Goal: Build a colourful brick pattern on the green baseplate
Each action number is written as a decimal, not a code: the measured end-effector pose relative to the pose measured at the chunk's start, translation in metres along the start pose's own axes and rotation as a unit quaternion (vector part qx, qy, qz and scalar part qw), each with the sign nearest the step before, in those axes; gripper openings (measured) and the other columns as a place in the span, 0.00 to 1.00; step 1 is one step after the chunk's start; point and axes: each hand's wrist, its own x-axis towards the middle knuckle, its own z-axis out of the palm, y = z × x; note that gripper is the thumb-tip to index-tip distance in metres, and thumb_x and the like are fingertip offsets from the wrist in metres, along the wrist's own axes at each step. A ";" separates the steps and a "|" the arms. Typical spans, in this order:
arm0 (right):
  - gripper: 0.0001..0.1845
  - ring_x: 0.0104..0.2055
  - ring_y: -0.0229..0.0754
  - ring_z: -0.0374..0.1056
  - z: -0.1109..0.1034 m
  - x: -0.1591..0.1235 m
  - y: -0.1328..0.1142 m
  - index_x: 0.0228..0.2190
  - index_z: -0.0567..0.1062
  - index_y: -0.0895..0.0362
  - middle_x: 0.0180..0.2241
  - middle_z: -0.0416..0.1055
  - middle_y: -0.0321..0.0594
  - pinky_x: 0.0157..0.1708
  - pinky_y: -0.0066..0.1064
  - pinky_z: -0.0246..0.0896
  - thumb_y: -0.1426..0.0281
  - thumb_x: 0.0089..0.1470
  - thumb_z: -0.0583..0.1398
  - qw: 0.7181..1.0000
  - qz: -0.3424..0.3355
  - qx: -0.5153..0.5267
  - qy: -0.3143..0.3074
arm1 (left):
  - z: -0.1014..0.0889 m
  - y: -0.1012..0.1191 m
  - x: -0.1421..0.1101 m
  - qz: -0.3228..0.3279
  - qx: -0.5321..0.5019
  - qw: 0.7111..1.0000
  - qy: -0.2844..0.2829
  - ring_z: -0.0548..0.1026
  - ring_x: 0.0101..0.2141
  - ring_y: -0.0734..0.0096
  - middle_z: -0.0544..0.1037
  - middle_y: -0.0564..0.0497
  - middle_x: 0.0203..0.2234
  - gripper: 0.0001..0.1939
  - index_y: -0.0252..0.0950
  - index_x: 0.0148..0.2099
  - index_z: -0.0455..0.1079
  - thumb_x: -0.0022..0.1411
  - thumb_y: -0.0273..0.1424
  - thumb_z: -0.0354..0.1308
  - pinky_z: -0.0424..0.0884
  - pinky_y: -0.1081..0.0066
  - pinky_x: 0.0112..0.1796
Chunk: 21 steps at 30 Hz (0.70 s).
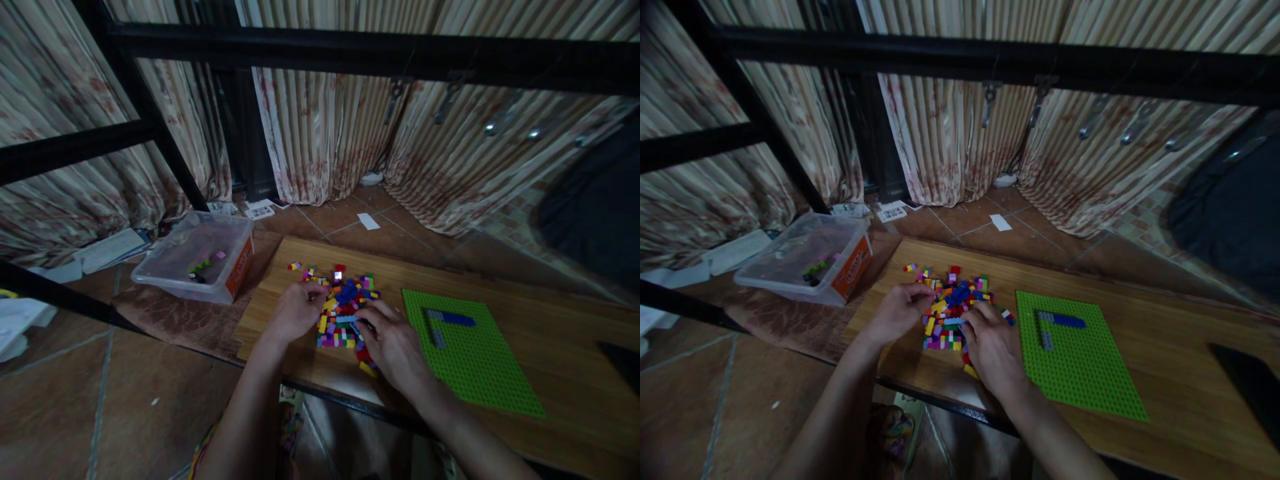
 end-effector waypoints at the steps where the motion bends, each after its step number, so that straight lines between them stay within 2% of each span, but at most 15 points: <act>1: 0.08 0.42 0.43 0.68 0.001 -0.004 -0.003 0.36 0.75 0.52 0.41 0.71 0.40 0.43 0.34 0.63 0.70 0.57 0.56 1.000 -0.005 0.002 -0.008 | 0.000 0.000 0.000 -0.004 0.002 1.000 0.003 0.77 0.34 0.68 0.81 0.54 0.32 0.11 0.39 0.38 0.78 0.58 0.31 0.54 0.69 0.73 0.37; 4: 0.08 0.43 0.45 0.68 0.004 -0.015 -0.010 0.38 0.75 0.52 0.43 0.70 0.41 0.43 0.36 0.64 0.71 0.55 0.59 0.999 -0.018 -0.014 -0.045 | 0.000 -0.001 0.000 -0.009 0.001 1.000 0.008 0.77 0.35 0.68 0.81 0.53 0.33 0.11 0.40 0.37 0.78 0.58 0.30 0.54 0.69 0.73 0.36; 8: 0.13 0.46 0.50 0.66 0.009 -0.018 -0.015 0.41 0.74 0.53 0.45 0.70 0.44 0.44 0.40 0.64 0.72 0.52 0.61 0.995 -0.009 -0.076 -0.056 | 0.000 -0.001 0.000 -0.011 0.007 1.000 0.007 0.77 0.35 0.67 0.82 0.53 0.33 0.11 0.40 0.37 0.78 0.58 0.31 0.54 0.69 0.73 0.36; 14: 0.11 0.45 0.52 0.65 0.008 -0.015 -0.015 0.39 0.75 0.57 0.42 0.70 0.46 0.44 0.41 0.63 0.69 0.52 0.62 0.992 -0.003 -0.121 -0.045 | 0.000 -0.002 0.000 -0.013 0.009 1.000 0.005 0.77 0.36 0.66 0.81 0.51 0.34 0.12 0.39 0.38 0.78 0.59 0.31 0.53 0.69 0.72 0.37; 21: 0.14 0.47 0.50 0.64 0.010 -0.017 -0.011 0.42 0.74 0.55 0.46 0.69 0.44 0.46 0.40 0.63 0.70 0.52 0.63 0.994 -0.047 -0.097 -0.028 | -0.001 0.001 -0.001 -0.034 0.015 0.999 -0.008 0.77 0.38 0.66 0.81 0.52 0.36 0.12 0.39 0.40 0.77 0.60 0.32 0.53 0.68 0.72 0.39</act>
